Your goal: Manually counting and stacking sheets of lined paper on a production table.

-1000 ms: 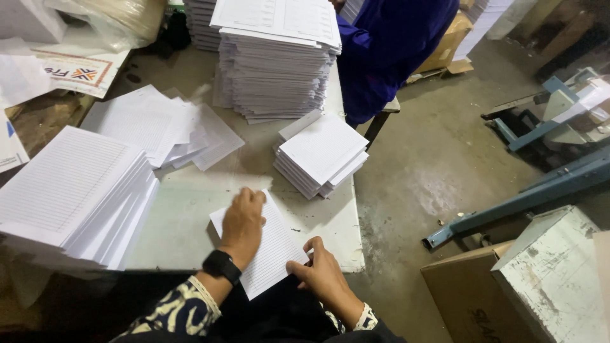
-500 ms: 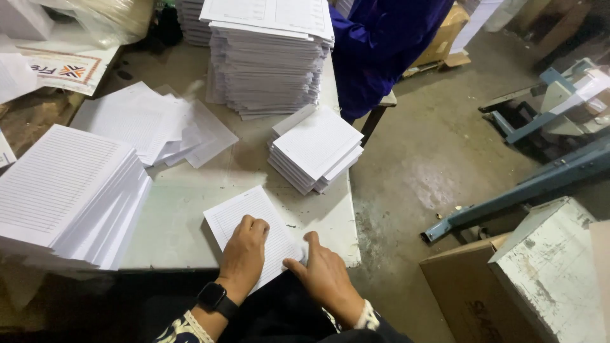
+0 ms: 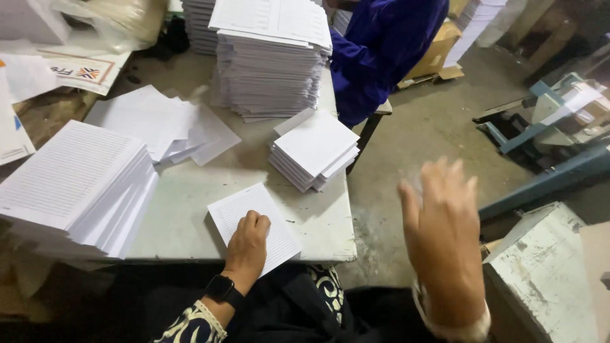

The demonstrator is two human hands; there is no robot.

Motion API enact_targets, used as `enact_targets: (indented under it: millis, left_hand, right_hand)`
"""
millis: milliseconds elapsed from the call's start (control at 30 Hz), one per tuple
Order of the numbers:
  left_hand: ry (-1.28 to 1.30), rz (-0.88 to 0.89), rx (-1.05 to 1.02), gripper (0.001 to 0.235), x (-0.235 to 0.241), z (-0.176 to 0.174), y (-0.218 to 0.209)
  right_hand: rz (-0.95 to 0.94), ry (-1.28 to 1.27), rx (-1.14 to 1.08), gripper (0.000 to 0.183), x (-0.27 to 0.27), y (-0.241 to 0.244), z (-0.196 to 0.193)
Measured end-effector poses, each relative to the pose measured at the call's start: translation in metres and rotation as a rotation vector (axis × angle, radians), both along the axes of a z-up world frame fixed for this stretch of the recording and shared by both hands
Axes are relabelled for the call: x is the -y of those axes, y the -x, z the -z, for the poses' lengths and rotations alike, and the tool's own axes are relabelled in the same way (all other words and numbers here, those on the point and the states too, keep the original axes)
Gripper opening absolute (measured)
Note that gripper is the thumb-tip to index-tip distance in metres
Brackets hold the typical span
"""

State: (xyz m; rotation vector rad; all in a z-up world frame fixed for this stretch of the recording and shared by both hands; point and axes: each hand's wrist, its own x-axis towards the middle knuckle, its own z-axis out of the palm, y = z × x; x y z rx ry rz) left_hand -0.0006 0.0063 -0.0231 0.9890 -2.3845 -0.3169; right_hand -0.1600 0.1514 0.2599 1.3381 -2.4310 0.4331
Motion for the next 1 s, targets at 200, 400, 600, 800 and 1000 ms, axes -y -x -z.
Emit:
enact_targets:
  millis: [200,400,600,800,1000]
  left_hand:
    - [0.068,0.033,0.005,0.028,0.002,0.000,-0.001]
    - [-0.047,0.023,-0.014,0.011,0.004,-0.005,-0.002]
    - [-0.032,0.005,-0.104,0.009,0.005,-0.008,0.000]
    - [0.260,0.038,-0.167,0.017,-0.004,0.007,-0.003]
    - [-0.066,0.027,-0.081,0.009,0.012,0.013,0.002]
  right_hand:
    - [-0.375,0.061,0.308,0.047,-0.037,-0.035,0.029]
    - [-0.508,-0.124,0.395,0.048,-0.038,-0.034,0.057]
    - [-0.845,-0.027,0.301,0.039,-0.004,-0.051,0.041]
    - [-1.184,-0.075,0.310,0.059,0.017,-0.076,-0.022]
    - [-0.899,0.004,0.189,0.030,0.028,-0.057,-0.020]
